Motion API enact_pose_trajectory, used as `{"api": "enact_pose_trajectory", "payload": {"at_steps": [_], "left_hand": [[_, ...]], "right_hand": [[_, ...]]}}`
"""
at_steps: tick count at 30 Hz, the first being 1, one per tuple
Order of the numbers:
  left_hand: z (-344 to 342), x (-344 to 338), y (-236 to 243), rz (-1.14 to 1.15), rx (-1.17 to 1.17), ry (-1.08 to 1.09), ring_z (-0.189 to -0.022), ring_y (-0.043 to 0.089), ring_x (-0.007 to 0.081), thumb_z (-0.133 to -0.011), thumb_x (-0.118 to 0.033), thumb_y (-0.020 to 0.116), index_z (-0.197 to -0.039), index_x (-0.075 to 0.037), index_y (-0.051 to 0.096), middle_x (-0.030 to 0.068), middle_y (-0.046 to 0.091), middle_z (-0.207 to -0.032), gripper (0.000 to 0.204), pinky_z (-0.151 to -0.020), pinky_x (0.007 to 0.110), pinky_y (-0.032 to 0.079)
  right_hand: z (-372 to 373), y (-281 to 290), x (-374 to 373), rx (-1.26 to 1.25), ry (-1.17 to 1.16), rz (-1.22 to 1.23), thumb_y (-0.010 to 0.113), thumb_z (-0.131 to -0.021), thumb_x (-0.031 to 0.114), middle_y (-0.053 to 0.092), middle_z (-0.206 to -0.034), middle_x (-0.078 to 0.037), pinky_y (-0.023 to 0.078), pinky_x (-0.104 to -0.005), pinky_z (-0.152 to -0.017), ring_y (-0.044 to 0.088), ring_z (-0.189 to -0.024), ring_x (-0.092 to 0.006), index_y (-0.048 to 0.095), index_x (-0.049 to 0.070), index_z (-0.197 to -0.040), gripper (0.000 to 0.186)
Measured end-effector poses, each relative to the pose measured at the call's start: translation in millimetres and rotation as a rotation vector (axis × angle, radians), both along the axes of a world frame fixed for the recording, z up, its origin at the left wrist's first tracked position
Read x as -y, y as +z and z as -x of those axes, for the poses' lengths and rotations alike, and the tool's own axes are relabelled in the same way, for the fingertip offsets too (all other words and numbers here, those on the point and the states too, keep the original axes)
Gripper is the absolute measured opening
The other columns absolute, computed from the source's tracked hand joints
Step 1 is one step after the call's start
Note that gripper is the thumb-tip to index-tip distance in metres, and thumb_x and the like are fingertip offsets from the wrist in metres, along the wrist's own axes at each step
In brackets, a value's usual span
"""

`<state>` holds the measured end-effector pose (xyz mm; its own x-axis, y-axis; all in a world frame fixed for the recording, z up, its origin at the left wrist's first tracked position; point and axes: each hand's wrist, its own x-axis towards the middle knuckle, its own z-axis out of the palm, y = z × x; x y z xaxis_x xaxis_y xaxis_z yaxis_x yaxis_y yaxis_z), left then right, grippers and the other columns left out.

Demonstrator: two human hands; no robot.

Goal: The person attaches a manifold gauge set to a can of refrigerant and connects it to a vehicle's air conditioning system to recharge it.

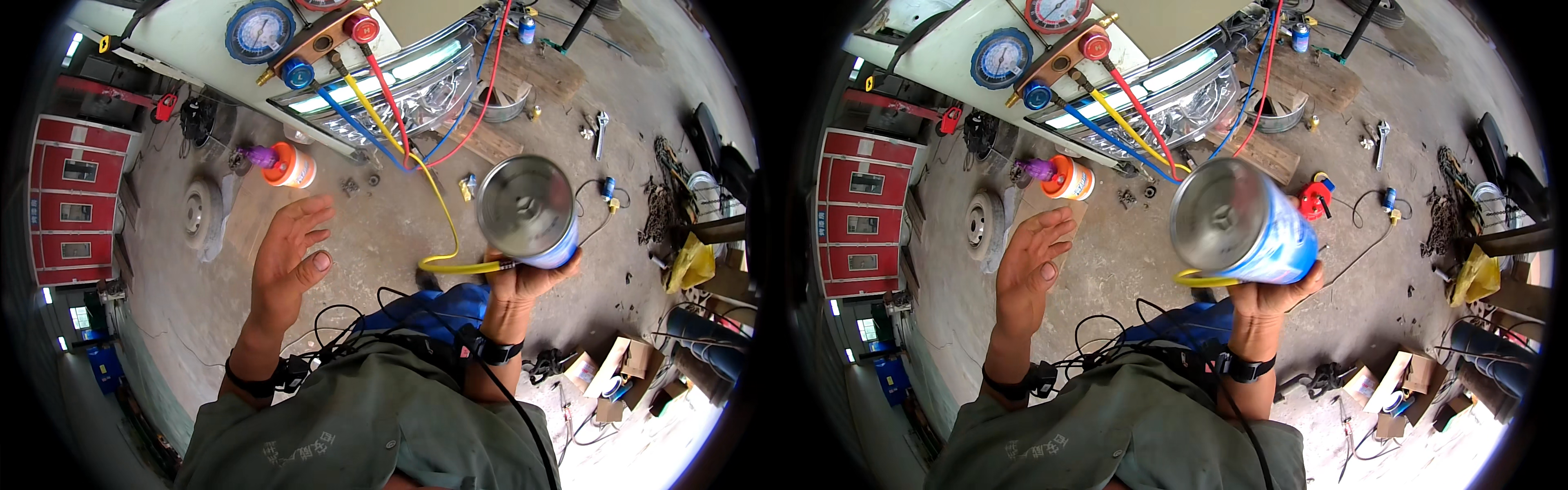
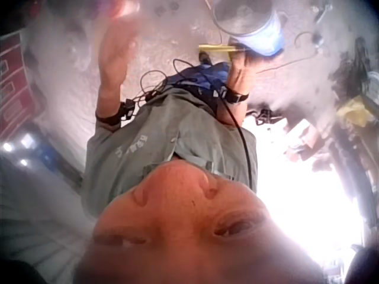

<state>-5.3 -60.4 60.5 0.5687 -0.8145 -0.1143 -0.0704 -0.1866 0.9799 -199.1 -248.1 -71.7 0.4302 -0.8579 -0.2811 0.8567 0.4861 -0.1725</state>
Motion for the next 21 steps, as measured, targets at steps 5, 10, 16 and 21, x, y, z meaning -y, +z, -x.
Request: {"api": "enact_pose_trajectory", "payload": {"at_steps": [5,10,16,21], "left_hand": [[10,9,-2,-0.049,0.013,0.013,-0.128,0.046,0.0256,-0.08,-0.034,0.069,-0.136,0.001,0.041,0.0152,0.045,-0.141,0.072,-0.103,0.037,0.034],[11,8,-4,-0.06,-0.028,-0.006,-0.128,0.046,0.0254,-0.079,-0.033,0.069,-0.136,0.001,0.041,0.0151,0.046,-0.141,0.072,-0.103,0.037,0.035],[11,2,-4,-0.038,-0.05,-0.014,-0.128,0.046,0.0255,-0.079,-0.03,0.069,-0.137,0.0,0.041,0.0152,0.045,-0.142,0.071,-0.103,0.037,0.035],[13,-2,-4,-0.026,-0.055,-0.02,-0.128,0.046,0.0251,-0.08,-0.029,0.069,-0.137,0.0,0.041,0.015,0.045,-0.141,0.07,-0.103,0.037,0.036]], "right_hand": [[1,-5,0,-0.052,0.097,0.214,0.074,-0.066,0.061,0.056,-0.129,-0.018,0.042,-0.0529,-0.105,0.056,-0.119,-0.0352,0.043,0.002,-0.137,0.097],[3,1,-8,0.067,0.175,0.316,0.079,-0.061,0.058,0.061,-0.117,-0.021,0.05,-0.0481,-0.097,0.062,-0.108,-0.0342,0.045,-0.001,-0.131,0.098],[6,17,-7,-0.151,0.132,0.222,0.08,-0.059,0.059,0.059,-0.119,-0.019,0.049,-0.0459,-0.099,0.061,-0.11,-0.0317,0.044,-0.003,-0.13,0.101],[-3,26,0,-0.159,-0.078,0.047,0.078,-0.06,0.061,0.062,-0.113,-0.019,0.051,-0.0443,-0.097,0.064,-0.104,-0.0325,0.045,-0.005,-0.13,0.101]]}}
